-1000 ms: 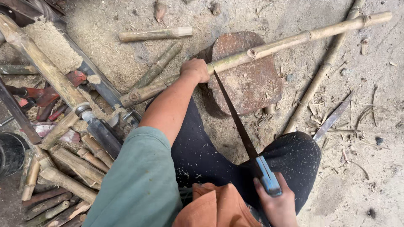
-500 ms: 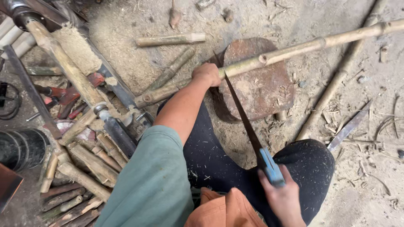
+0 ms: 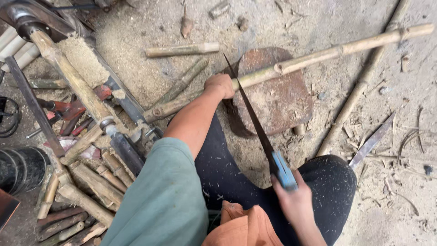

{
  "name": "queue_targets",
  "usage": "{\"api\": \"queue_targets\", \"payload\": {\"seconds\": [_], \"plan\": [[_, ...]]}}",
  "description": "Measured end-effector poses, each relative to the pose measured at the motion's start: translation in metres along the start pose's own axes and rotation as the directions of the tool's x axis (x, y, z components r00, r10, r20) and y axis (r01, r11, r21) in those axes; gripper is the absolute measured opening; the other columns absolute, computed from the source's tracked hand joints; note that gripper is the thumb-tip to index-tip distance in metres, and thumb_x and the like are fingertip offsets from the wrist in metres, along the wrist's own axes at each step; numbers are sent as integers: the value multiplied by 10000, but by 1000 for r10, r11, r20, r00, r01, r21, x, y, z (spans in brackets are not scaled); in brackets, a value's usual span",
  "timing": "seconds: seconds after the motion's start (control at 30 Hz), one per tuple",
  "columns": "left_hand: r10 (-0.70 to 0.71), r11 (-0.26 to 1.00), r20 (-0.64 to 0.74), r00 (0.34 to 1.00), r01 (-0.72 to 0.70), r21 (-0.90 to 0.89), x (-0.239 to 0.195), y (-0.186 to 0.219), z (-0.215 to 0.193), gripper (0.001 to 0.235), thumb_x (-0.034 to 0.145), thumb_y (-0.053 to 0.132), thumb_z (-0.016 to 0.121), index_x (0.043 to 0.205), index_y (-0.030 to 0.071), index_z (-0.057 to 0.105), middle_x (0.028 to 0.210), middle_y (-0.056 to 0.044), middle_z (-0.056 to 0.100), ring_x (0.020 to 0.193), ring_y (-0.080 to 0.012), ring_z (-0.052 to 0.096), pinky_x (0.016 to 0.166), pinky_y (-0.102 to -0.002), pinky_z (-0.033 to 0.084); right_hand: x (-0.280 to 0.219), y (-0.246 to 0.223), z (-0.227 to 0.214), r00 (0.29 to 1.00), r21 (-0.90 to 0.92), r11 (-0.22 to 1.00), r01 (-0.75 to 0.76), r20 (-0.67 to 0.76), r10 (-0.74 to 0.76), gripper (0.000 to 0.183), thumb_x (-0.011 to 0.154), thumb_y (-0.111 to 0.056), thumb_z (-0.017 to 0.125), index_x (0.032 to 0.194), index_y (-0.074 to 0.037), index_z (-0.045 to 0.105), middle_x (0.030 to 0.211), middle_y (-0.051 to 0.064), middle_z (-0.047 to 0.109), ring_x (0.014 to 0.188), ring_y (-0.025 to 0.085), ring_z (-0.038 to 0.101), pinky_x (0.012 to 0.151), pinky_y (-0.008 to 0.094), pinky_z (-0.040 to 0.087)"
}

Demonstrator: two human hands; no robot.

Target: The person sits on the ground and uses a hand saw to cut a long bamboo pole into shorter segments. They repeatedly position the pole on a wooden block, saw through it, and set the cut pieces aside.

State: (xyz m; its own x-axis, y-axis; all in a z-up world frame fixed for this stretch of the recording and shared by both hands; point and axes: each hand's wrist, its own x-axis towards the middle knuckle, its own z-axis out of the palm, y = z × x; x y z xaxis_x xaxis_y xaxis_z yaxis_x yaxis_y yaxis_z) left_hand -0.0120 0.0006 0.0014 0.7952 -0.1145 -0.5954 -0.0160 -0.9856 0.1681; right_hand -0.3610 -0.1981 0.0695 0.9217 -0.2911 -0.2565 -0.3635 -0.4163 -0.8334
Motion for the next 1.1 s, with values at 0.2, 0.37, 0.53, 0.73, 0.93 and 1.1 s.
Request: {"api": "queue_targets", "payload": {"seconds": [0.2,0.37,0.53,0.73,0.93,1.1], "plan": [[-27,998,45,999,24,64,4,5,9,349,873,256,741,1178,88,724,1177,-101,735,1061,-272,731,933,-418,585,-4,4,-12,981,-227,955,-189,-5,193,406,770,-307,815,1044,-28,706,814,177,758,744,259,774,679,382,580],[-50,997,0,999,50,64,3,4,12,334,862,261,751,1143,82,733,1166,-101,719,1049,-266,713,915,-410,585,133,-45,66,1000,-77,997,-4,23,6,449,818,-279,755,1128,33,661,779,197,731,689,299,745,632,407,568],[-6,999,19,1000,5,41,-7,1,15,376,849,272,753,1186,107,741,1212,-101,731,1106,-265,707,963,-388,556,8,-9,4,998,-60,996,68,4,-67,464,808,-231,785,1170,19,637,933,166,753,854,224,741,731,343,556],[7,997,15,1000,-8,75,-7,6,6,423,854,295,759,1217,79,723,1235,-121,720,1111,-275,704,964,-408,554,4,4,-6,969,-111,963,-246,-12,246,408,766,-285,814,1063,-23,716,893,164,794,819,233,776,768,357,576],[-40,999,47,998,39,33,-1,3,11,318,868,197,708,1160,78,747,1189,-117,757,1057,-262,745,902,-407,603,114,-30,59,998,-67,997,-39,37,41,639,817,-304,739,1320,31,529,860,233,743,740,331,744,689,418,572],[-8,999,29,1000,7,36,-8,5,-3,334,828,243,761,1127,99,721,1168,-89,715,1046,-245,698,906,-389,575,-21,6,-15,984,-100,979,-176,-55,171,390,751,-258,822,1054,-33,724,903,154,802,875,229,794,836,334,574]]}}
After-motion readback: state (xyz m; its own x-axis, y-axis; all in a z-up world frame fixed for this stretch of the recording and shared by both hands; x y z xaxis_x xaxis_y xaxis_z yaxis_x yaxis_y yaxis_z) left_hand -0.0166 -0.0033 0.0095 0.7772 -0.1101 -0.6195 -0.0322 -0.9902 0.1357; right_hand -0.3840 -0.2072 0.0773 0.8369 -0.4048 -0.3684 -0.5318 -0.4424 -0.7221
